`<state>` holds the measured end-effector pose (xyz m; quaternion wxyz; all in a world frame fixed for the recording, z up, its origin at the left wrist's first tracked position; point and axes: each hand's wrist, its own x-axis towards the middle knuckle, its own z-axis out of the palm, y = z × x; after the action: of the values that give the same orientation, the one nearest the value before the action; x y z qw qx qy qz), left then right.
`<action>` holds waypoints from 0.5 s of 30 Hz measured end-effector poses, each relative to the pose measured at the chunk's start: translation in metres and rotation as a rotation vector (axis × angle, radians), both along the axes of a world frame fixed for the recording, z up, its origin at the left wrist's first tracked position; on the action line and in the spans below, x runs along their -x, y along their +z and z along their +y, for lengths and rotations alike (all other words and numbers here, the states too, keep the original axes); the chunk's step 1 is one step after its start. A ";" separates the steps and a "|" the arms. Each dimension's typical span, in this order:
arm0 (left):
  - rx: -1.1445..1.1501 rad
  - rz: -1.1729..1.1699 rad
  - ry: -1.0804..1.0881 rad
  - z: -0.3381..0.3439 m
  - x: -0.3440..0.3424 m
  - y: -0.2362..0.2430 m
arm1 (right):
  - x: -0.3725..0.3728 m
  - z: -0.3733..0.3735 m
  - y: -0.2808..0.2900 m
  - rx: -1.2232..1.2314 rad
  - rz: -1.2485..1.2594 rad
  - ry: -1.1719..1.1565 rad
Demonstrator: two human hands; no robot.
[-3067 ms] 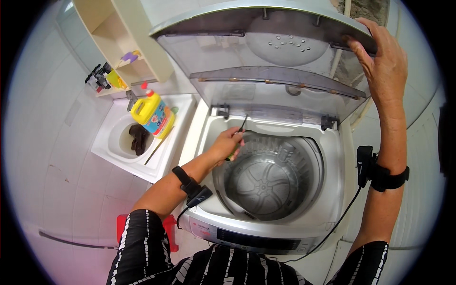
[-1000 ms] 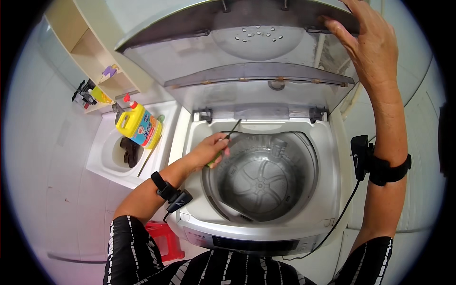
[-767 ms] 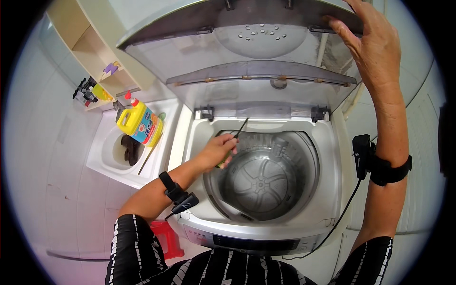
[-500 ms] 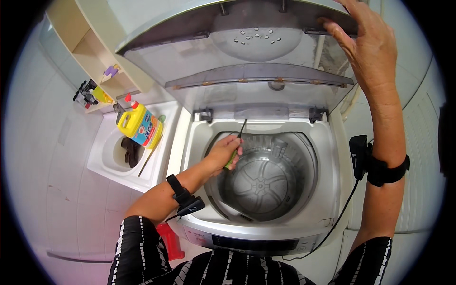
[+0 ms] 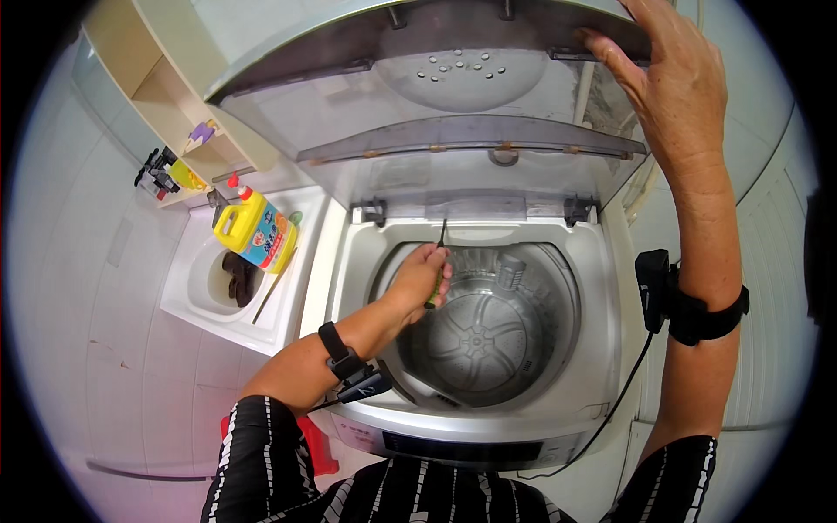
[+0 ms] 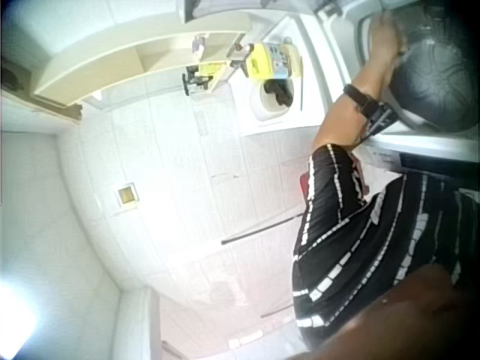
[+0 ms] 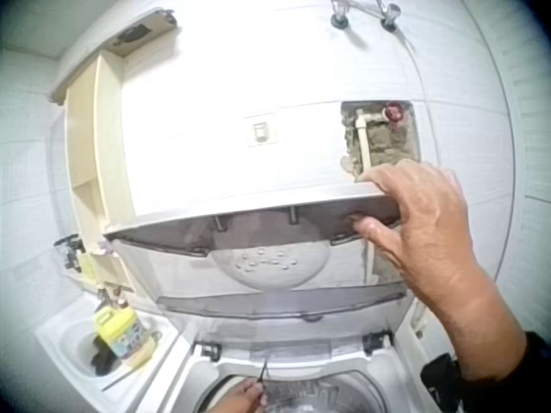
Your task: The user is using a screwdriver to disassemble or clean a small component from a washing machine near a sink.
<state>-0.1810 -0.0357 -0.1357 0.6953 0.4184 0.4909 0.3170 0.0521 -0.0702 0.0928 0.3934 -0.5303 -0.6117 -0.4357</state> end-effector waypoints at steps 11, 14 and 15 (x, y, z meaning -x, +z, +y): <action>0.089 -0.100 0.123 -0.023 -0.004 -0.001 | -0.004 0.003 -0.002 -0.048 -0.003 0.042; 0.043 -0.065 0.089 -0.032 0.005 -0.001 | 0.002 0.002 0.000 -0.006 0.011 0.014; 0.043 -0.065 0.090 -0.035 0.006 -0.001 | 0.001 0.003 -0.001 -0.024 0.005 0.026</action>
<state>-0.1872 -0.0709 -0.1366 0.7048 0.3702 0.4932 0.3506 0.0512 -0.0674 0.0915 0.4070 -0.5186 -0.6123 -0.4365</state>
